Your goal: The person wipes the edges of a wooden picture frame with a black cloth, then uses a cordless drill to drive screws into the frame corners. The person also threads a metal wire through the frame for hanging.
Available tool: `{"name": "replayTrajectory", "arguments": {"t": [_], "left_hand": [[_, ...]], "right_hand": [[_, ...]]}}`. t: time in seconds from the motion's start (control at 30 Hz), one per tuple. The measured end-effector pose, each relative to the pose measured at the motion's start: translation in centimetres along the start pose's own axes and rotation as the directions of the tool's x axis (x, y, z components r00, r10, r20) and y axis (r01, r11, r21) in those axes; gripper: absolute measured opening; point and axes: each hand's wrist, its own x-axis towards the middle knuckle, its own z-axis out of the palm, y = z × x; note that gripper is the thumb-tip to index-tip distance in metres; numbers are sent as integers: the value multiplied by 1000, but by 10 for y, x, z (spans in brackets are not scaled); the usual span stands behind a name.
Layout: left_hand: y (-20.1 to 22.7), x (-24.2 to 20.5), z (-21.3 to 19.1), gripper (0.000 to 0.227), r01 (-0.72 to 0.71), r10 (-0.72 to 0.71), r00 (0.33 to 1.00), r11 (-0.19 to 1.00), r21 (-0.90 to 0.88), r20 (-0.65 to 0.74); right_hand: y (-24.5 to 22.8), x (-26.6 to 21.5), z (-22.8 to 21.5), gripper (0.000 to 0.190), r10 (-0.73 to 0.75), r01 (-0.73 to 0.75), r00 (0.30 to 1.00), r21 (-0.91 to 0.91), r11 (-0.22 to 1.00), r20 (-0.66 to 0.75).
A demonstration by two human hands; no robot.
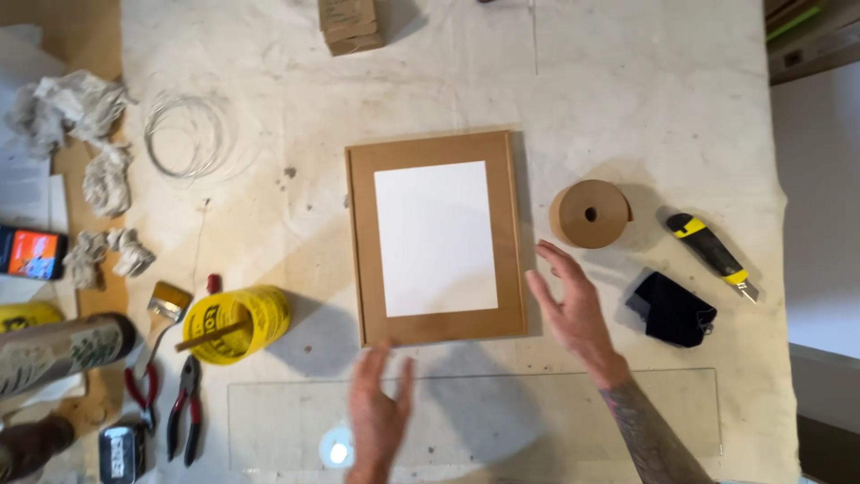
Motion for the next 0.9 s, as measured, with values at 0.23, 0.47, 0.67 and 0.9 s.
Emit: {"name": "replayTrajectory", "arguments": {"t": [0.23, 0.47, 0.67, 0.9], "left_hand": [[-21, 102, -4, 47, -106, 113, 994, 948, 301, -4], [-50, 165, 24, 60, 238, -239, 971, 971, 36, 10], [-36, 170, 24, 69, 356, -354, 935, 932, -69, 35], [60, 182, -57, 67, -50, -92, 962, 867, -496, -258]], "right_hand": [[5, 50, 36, 58, -272, 254, 962, -301, 919, -19], [0, 73, 57, 78, 96, -108, 983, -72, 991, -154], [-37, 69, 63, 88, 336, -319, 923, 112, 941, -190], [-135, 61, 8, 58, 159, 201, 822, 540, 818, -547]]}}
